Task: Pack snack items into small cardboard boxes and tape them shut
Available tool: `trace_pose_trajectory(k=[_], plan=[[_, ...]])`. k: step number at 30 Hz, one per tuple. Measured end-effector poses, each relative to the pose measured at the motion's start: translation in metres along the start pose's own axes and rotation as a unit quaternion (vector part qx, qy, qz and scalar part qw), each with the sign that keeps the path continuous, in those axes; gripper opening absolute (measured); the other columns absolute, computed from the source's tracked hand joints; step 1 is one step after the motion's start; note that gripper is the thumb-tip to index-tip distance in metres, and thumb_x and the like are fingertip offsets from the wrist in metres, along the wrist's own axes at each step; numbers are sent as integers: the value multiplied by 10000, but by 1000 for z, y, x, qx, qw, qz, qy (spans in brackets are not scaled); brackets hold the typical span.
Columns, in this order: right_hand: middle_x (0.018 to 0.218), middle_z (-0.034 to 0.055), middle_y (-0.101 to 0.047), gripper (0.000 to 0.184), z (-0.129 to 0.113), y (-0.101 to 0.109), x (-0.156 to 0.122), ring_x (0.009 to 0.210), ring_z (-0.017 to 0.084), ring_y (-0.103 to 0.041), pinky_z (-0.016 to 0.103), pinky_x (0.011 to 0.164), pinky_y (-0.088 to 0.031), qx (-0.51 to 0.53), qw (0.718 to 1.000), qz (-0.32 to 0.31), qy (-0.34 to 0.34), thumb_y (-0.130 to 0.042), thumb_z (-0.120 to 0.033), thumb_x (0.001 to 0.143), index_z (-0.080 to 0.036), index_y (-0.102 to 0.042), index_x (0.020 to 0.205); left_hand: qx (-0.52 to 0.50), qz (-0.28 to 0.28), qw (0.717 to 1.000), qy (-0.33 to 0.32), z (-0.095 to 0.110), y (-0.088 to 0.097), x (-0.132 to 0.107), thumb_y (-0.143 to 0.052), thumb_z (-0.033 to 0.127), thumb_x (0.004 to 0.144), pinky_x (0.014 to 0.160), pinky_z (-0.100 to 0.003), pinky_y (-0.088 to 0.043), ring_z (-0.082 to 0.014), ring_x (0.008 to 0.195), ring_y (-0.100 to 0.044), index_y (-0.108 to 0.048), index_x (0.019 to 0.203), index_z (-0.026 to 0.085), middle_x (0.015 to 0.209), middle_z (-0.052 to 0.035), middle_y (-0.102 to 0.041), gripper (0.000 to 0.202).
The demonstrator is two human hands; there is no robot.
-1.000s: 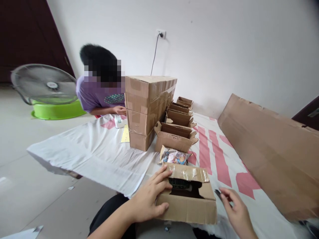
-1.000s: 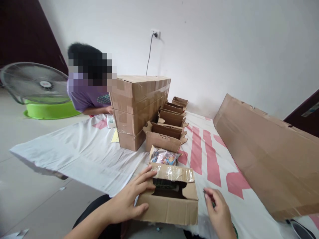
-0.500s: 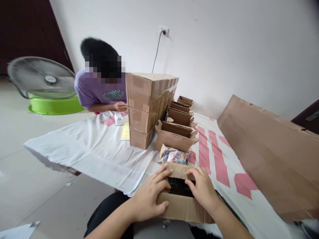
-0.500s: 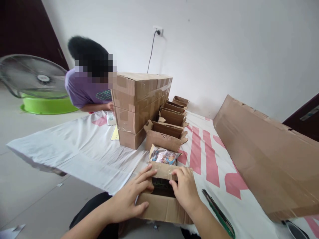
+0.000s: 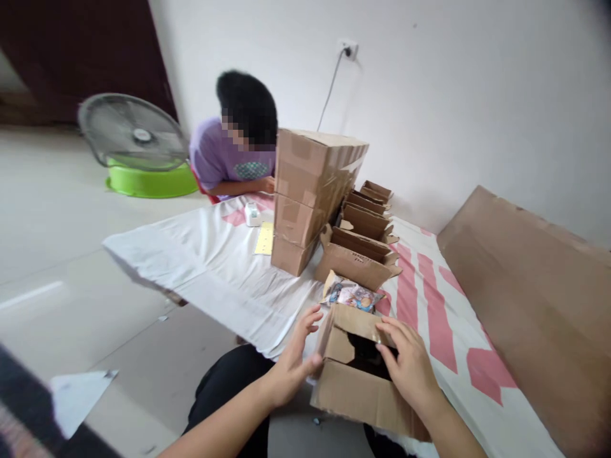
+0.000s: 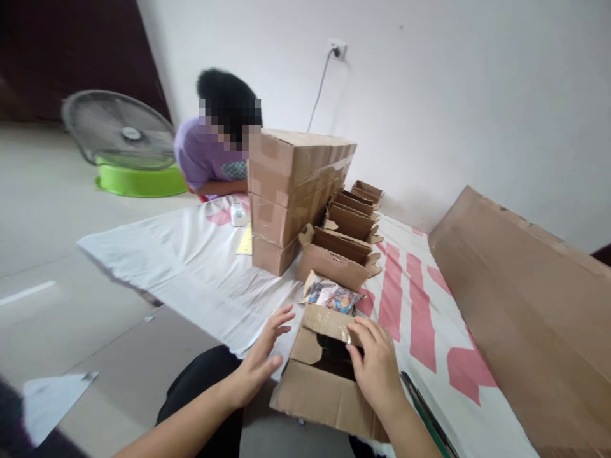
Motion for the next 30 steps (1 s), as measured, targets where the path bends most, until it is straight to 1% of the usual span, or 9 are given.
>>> trace_pose_trajectory(k=[3,5,12,18,21,24,26,28,30], plan=[[1201,89,-640,259,5,-3,-2,1108,280,-585,501,948,-464,-8,1000,-2,20,-520,-285,889,-250,-613,1129,-50,105,986,119,-53,22,-15,-381,541,935,1026,-485,-432,-279,1213,-519,-463,1235,186,1264,-147,-537,472],[1192,88,-645,264,8,-4,-3,1095,284,-592,497,927,-472,-15,1000,0,28,-514,-333,897,-254,-612,1129,-34,120,979,163,-72,26,-22,-482,446,908,994,-473,-452,-255,1100,-577,-526,1128,178,1132,-114,-604,350],[1204,72,-641,284,10,-7,-4,1097,283,-597,485,919,-470,-34,999,-5,28,-509,-392,897,-273,-607,1135,-46,39,984,170,-81,3,-16,-640,223,779,886,-388,-514,-211,991,-623,-591,1134,177,1092,-84,-651,361],[1206,87,-644,284,5,-6,-5,1105,280,-592,496,932,-473,-34,999,6,28,-534,-385,896,-252,-621,1131,-55,-30,990,130,-58,-9,-15,-584,519,843,943,-435,-485,-276,1136,-564,-566,1221,178,1225,-130,-592,509],[1223,93,-646,299,1,-3,-3,1134,287,-582,517,968,-460,-15,1000,3,14,-561,-374,887,-246,-629,1148,-41,-89,994,44,-22,-16,-22,-488,745,795,1075,-504,-380,-353,1393,-328,-388,1421,218,1488,-175,-357,825],[1251,94,-639,321,5,5,-4,1158,268,-582,489,993,-466,55,998,-7,-25,-558,-370,894,-242,-618,1182,34,-127,990,-42,13,-23,-28,-633,744,680,1150,-560,-241,-399,1474,-93,-306,1469,281,1607,-150,-61,972],[1247,95,-637,303,18,21,-11,1124,246,-602,451,967,-492,112,990,37,-72,-542,-378,903,-238,-623,1160,95,-126,985,-65,26,-25,-26,-704,597,736,1145,-538,-277,-387,1465,-162,-462,1370,302,1608,-121,-77,740],[1203,103,-648,284,39,44,-28,1079,238,-613,435,942,-502,145,972,133,-128,-542,-400,898,-224,-636,1101,133,-106,984,-49,28,-23,-18,-643,437,850,1116,-477,-359,-330,1409,-338,-616,1184,294,1562,-103,-257,364],[1133,110,-665,298,61,60,-52,1025,237,-621,425,911,-510,169,942,223,-183,-558,-432,883,-207,-638,1061,144,-69,987,-22,26,-15,-6,-549,364,911,1091,-442,-403,-290,1329,-463,-681,1009,263,1462,-96,-442,193]])
Point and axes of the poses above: each hand's wrist, its own x-axis towards the middle knuckle, its own y-axis out of the back of the hand, z = x × y, the point moved 10 cm from there along x, towards the middle knuckle
